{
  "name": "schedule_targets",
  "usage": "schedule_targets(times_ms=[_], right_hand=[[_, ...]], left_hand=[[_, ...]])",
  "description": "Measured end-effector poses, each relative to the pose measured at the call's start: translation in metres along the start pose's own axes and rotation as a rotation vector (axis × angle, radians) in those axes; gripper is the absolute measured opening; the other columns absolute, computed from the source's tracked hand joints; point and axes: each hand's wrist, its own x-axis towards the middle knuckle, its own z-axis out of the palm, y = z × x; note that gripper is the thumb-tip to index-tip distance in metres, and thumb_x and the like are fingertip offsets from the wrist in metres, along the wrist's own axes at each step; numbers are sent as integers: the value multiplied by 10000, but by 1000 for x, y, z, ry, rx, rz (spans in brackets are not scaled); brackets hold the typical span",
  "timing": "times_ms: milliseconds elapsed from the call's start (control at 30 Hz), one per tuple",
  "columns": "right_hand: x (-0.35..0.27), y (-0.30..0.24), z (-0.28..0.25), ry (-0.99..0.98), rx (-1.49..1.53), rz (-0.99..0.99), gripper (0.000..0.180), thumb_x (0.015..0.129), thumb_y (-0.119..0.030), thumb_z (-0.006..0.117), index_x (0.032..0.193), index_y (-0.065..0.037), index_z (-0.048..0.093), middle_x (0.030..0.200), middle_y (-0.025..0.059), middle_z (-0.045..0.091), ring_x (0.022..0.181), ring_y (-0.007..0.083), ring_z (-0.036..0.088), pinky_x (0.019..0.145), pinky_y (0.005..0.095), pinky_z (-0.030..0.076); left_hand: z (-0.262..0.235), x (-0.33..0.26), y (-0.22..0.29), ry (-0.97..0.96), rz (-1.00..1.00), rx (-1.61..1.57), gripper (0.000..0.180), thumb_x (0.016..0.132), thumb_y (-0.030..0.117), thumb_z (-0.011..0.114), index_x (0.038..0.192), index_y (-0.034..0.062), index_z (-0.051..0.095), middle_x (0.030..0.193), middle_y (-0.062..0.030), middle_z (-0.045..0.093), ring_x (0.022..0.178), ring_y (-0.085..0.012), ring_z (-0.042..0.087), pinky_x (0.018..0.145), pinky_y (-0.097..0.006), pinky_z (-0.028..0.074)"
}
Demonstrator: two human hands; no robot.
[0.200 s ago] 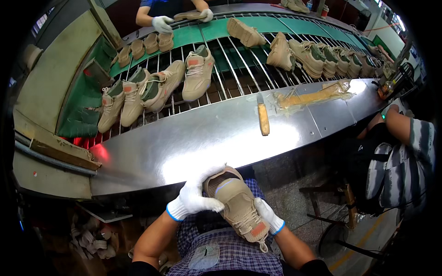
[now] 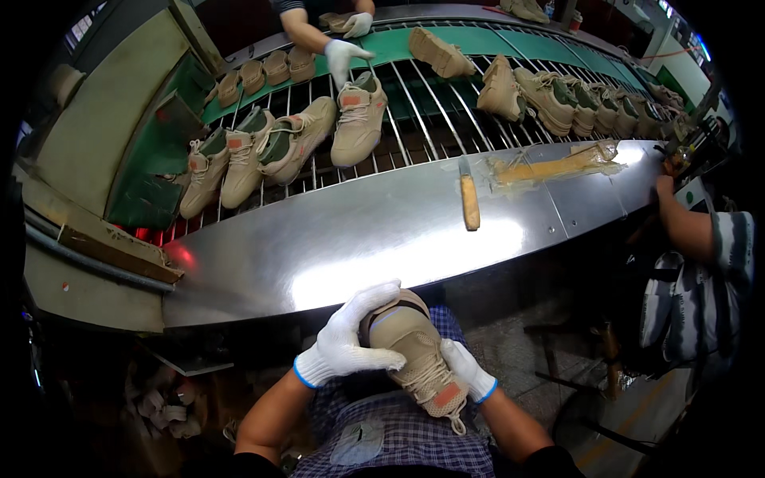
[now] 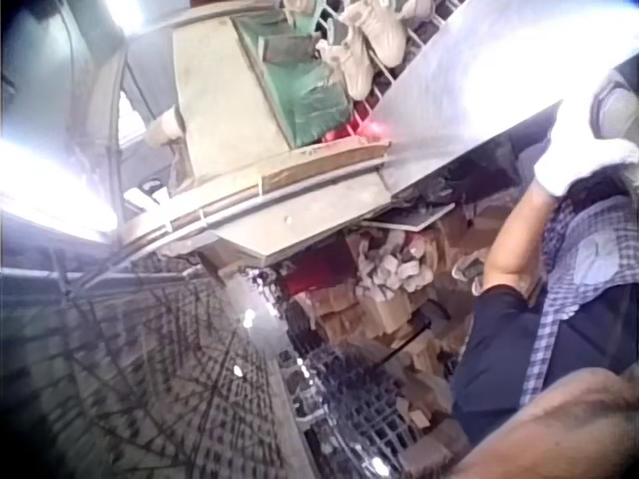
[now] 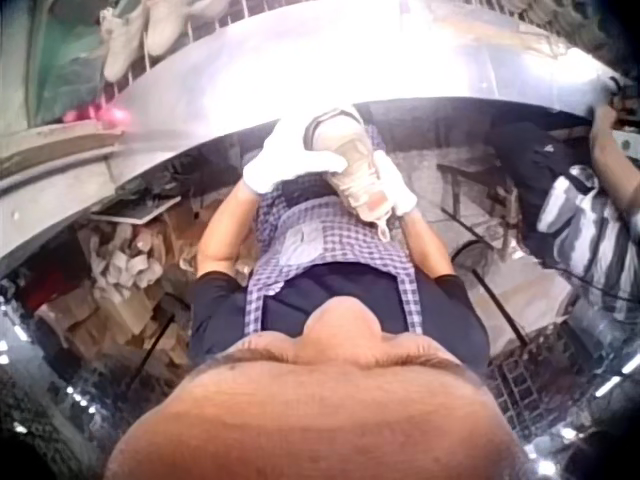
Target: The person rubs the edges and soles of shoes while they move along a conveyor belt, then stands up to hand a pair of black shoes to another person.
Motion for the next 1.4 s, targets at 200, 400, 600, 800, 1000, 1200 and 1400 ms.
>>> schedule_targets(times_ms=[200,400,600,800,1000,1200,1400], right_hand=[[2,3,2,22,35,22,793,1092,-615,477,1430,97,560,1302,192,713,1129,235,727,959,378,618],[-2,-6,11,14,-62,-2,757,1108,-586,458,1375,108,596,1234,189,740,1066,217,744,926,352,626],[-6,-12,22,26,-80,-21,725,1120,-562,452,1376,101,594,1237,171,736,1074,198,731,926,341,619],[-3,-3,17,39,-96,-56,687,1128,-535,455,1390,88,582,1259,150,722,1087,176,707,932,333,608],[-4,-3,25,58,-61,-75,687,1126,-535,456,1382,88,587,1260,161,724,1075,191,722,916,338,619],[-7,5,18,26,27,-52,739,1109,-581,438,1479,56,494,1361,218,651,1184,288,689,983,416,608],[-14,-8,26,-11,328,-56,870,1092,-680,340,1625,7,333,1558,266,500,1349,370,607,1118,490,549]], left_hand=[[6,-10,-1,72,63,77,948,754,233,988,1526,-19,499,1571,-227,502,1429,-327,534,1193,-438,449],[6,-7,0,61,117,87,908,781,229,967,1518,-25,500,1565,-237,511,1422,-336,546,1187,-443,455],[5,-6,-2,46,110,100,904,793,236,955,1525,-26,493,1560,-237,517,1422,-333,546,1185,-445,458],[4,-6,1,49,56,46,897,794,247,953,1515,-34,500,1558,-237,521,1419,-327,548,1179,-444,466],[7,-5,2,90,49,1,814,797,229,947,1458,-43,558,1518,-251,564,1381,-338,589,1156,-441,490],[18,1,-6,137,214,90,708,823,191,927,1410,-39,606,1476,-259,603,1333,-336,632,1119,-430,520],[-4,44,-8,-230,171,15,781,841,288,920,1485,24,565,1524,-219,560,1393,-352,570,1180,-443,459]])
